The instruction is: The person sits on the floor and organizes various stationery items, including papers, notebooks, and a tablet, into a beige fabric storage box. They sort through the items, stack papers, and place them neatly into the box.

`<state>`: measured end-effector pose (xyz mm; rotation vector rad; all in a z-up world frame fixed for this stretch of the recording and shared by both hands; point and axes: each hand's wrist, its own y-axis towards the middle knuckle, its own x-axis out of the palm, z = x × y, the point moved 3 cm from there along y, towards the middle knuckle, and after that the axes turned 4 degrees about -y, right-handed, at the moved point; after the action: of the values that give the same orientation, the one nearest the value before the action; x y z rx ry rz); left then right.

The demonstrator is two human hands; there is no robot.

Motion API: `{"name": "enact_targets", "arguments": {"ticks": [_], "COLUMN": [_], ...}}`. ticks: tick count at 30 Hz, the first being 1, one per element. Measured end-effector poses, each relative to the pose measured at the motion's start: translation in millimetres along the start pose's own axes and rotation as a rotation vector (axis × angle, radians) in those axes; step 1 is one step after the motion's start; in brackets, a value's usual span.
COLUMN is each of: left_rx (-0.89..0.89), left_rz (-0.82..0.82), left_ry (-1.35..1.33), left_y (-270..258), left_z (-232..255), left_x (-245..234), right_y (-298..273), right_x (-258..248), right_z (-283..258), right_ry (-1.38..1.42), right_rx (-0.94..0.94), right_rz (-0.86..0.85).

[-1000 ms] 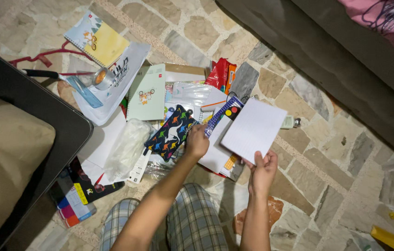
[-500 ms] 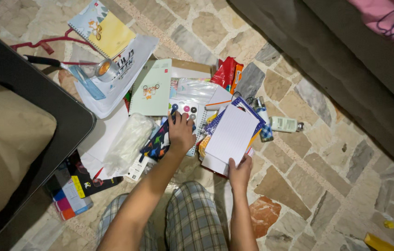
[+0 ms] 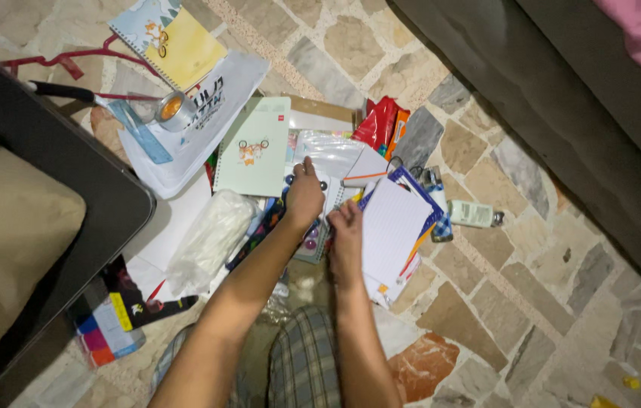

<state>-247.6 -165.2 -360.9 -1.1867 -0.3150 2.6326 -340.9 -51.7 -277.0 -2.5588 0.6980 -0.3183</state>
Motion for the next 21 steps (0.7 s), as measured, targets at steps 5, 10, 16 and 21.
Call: {"name": "enact_targets", "arguments": {"ticks": [5,10,16,21], "left_rx": [-0.07,-0.03,-0.363,0.077], "left_rz": [0.213,-0.046,0.306,0.182], "left_ry": [0.146,0.54,-0.301,0.138], "left_y": [57,70,77,87], "left_z": [-6,-17,-52,-106], "left_x": [10,7,19,43], "right_y": [11,17,25,22], "right_x": [33,36,21,16], "right_z": [25,23,27,29], "right_ry": [-0.085,-0.308,-0.151,-0.492], "right_rx": [0.029,-0.06,0.052,-0.119], "right_rz": [0.055,0.131,0.187,0.215]}}
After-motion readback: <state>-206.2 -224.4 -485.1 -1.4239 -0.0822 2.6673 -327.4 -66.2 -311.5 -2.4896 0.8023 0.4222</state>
